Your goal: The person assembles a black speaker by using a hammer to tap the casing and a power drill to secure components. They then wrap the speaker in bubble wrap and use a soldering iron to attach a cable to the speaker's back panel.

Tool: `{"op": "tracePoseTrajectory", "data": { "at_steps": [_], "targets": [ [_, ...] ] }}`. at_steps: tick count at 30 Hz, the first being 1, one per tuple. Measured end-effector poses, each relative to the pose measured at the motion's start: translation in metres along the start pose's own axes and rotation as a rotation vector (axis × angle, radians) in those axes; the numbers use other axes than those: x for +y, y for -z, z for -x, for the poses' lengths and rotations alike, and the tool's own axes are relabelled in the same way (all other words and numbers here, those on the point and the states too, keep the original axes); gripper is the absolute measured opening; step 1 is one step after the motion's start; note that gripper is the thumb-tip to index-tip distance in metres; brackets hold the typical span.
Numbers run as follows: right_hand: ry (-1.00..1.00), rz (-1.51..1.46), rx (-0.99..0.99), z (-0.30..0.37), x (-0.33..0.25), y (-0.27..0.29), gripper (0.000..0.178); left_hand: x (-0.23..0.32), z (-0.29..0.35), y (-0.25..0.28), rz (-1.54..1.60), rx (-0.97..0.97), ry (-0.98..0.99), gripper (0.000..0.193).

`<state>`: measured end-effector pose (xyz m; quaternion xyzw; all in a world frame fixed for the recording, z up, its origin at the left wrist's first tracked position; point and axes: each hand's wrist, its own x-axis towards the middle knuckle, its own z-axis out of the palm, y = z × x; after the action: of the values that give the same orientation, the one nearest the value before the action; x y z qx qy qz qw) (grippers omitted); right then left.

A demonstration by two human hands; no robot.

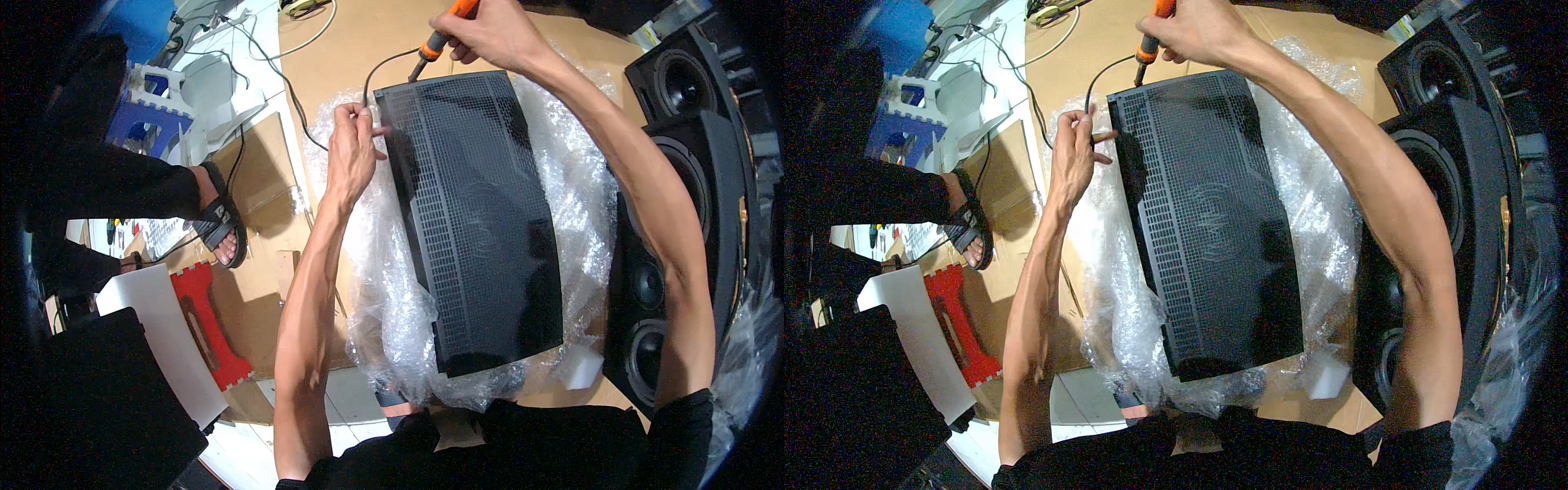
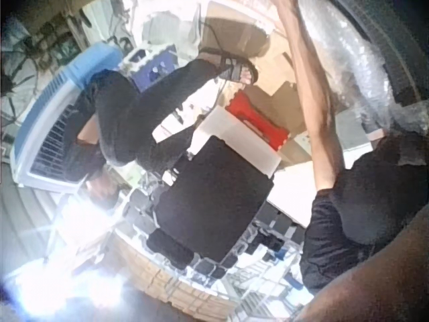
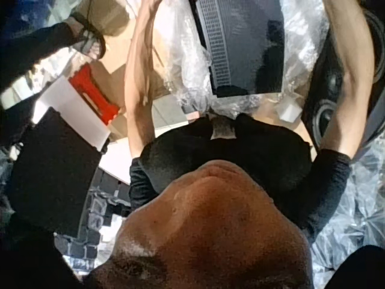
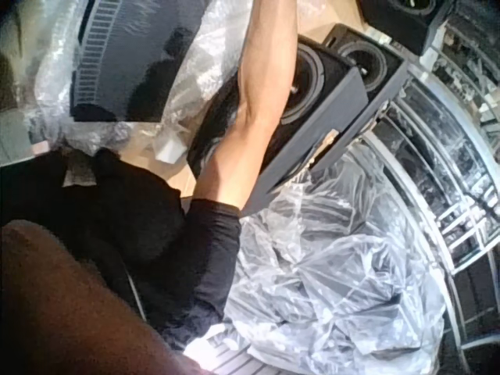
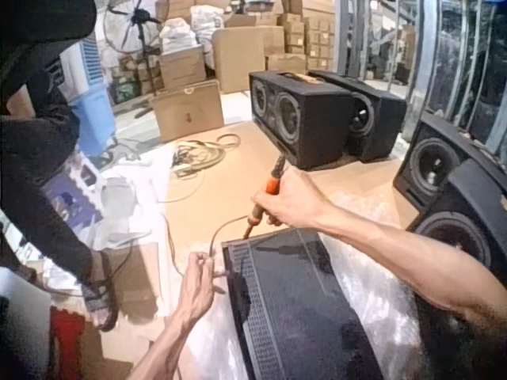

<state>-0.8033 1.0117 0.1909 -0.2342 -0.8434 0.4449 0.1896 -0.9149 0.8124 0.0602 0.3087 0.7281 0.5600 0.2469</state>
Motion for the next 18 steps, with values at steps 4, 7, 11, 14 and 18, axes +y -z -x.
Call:
{"op": "tracePoseTrajectory", "data": {
  "at_steps": [4, 7, 11, 14, 18],
  "targets": [
    [-0.078, 0.007, -0.044, -0.002, 0.003, -0.017, 0.024, -0.005, -0.011, 0.014, -0.106, -0.015, 0.034, 0.03],
    [-0.044, 0.026, -0.074, -0.005, 0.005, -0.024, 0.024, -0.013, -0.016, 0.019, -0.201, -0.007, 0.012, 0.03],
    [0.016, 0.049, -0.111, -0.009, 0.005, -0.031, 0.023, -0.008, -0.014, 0.016, -0.046, 0.043, 0.12, 0.031],
    [0.018, 0.082, -0.132, -0.008, -0.002, -0.033, 0.021, -0.007, -0.014, 0.014, -0.039, 0.055, 0.117, 0.031],
    [0.092, 0.134, -0.136, -0.014, 0.009, -0.039, 0.02, -0.011, -0.016, 0.014, -0.047, 0.051, 0.119, 0.033]
  ]
}}
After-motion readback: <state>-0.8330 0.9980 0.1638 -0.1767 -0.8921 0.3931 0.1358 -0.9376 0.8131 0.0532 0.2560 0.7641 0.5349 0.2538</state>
